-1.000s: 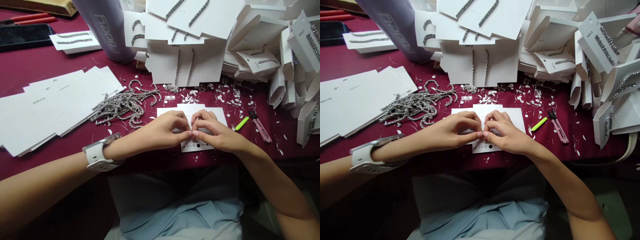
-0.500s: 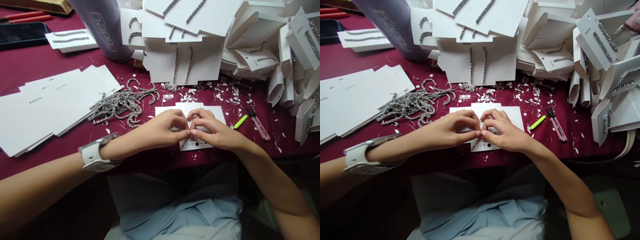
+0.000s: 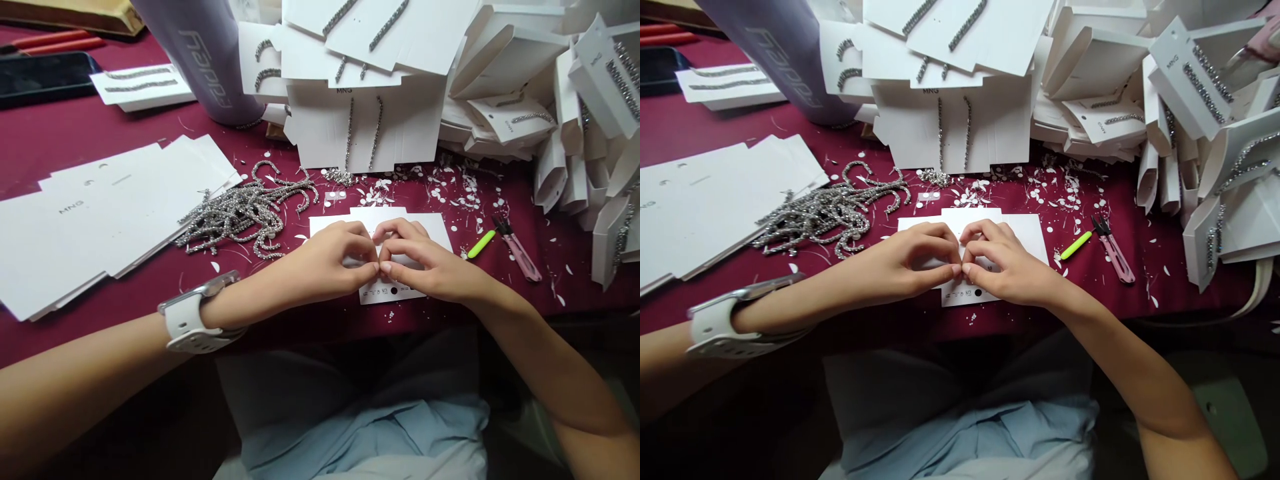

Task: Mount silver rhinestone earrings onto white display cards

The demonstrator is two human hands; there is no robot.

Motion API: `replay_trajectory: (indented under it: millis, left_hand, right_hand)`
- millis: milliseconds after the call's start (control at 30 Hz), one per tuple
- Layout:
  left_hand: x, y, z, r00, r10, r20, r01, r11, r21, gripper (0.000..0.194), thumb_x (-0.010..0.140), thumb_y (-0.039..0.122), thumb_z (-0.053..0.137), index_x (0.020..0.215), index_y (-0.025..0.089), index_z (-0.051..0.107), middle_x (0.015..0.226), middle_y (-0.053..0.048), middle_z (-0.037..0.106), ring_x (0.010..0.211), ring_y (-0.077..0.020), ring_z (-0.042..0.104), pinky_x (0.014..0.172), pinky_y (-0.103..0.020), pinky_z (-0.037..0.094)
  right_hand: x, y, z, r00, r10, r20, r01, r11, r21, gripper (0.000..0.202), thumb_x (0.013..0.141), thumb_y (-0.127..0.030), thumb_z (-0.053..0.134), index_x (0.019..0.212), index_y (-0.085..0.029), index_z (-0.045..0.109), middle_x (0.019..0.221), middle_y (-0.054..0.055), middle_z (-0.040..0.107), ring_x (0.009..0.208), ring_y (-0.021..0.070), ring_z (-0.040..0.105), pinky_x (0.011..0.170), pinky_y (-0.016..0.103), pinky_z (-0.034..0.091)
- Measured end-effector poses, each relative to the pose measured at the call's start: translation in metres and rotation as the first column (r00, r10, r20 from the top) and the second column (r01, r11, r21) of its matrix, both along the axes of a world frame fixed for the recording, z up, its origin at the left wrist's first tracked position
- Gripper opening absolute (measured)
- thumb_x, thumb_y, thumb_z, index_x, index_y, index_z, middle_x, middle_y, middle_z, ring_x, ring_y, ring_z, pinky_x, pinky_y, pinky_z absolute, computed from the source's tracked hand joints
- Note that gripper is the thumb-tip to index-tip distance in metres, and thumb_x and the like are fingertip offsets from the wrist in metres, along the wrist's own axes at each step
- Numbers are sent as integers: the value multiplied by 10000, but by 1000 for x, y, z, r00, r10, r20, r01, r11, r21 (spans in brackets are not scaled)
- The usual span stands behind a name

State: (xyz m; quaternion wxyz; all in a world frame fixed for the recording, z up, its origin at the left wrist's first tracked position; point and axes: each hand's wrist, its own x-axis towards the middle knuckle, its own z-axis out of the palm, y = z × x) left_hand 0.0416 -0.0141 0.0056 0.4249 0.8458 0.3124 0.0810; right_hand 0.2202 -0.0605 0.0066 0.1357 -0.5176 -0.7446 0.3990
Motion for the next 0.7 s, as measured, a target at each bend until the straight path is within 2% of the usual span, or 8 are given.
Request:
replay_trajectory:
  millis: [400,567,700]
  left_hand:
    - [4,0,1,999,37,-33,-36,999,15,136,768,228,569,711,154,668,797,-17,535,757,-134,516,681,-258,403]
    - [-2,-1,-6,995,-18,101,10,997,78,183,807,249,525,728,153,660,804,-23,549,750,-120,524,683,-240,411]
    - [-8,-4,-13,978,-3,209,-36,983,181,145,812,258,527,771,143,606,766,-13,545,726,-111,522,651,-217,416]
  right_hand:
    - [-1,1,-1,1000,-18,-22,18,1000,0,133,792,-288,487,702,-205,539,1090,54,431,1152,202,346,1035,414,257]
    - [2,2,-2,998,-19,-52,21,999,37,153,817,-279,478,704,-205,551,1067,44,468,1112,181,397,1007,380,293]
    - [5,1,-2,970,-85,-229,99,994,48,167,839,-260,467,695,-197,521,969,28,542,950,132,498,896,302,385]
